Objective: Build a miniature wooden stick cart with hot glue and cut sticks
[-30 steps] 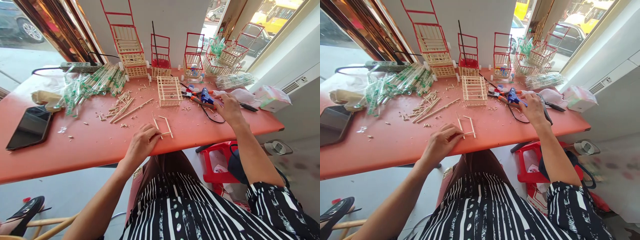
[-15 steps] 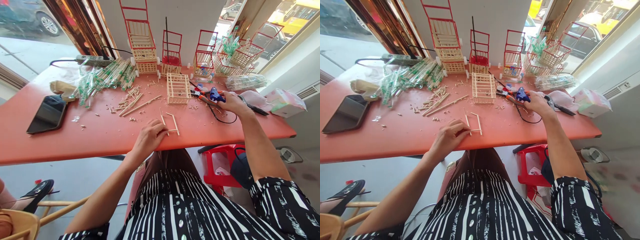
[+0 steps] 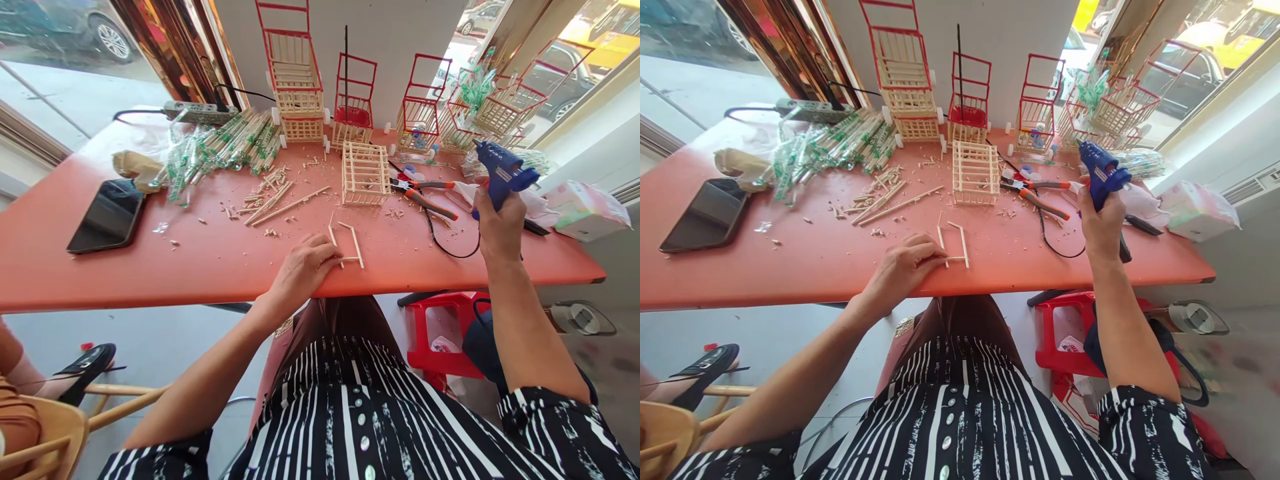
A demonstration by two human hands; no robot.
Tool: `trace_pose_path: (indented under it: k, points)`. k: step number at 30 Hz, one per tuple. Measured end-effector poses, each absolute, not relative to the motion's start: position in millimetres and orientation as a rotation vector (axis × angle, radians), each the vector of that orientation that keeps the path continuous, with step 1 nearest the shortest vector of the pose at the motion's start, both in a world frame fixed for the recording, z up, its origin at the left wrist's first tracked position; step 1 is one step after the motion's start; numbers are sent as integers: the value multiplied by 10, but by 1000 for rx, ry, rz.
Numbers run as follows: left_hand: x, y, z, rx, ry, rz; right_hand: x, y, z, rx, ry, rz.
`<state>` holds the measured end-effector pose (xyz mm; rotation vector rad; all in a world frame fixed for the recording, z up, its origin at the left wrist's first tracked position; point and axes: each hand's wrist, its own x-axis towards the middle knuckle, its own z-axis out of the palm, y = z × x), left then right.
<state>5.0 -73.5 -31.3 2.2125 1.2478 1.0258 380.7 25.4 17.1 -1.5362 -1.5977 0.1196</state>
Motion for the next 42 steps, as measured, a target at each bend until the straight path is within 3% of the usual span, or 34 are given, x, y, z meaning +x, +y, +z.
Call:
trace_pose_path:
  k: [7,21,26,36,42]
  points:
    - [8,-680,-279,2311,1249,900,3416,5,126,-1232,-1423,404]
    - [-190,-457,-85,2673,914,659,3277,-18,-189,-1237,-1553,289]
    - [-236,-476,-128,2713,1017,653,3260,-47,-179,-1210,-1541,300]
    - [-220,-398,61,1869,1316,961,3045,-236,93,-1093,-1597,485]
    - [-284,-290,171,1065,1064,927,2880,-386,207,-1113,-1654,625]
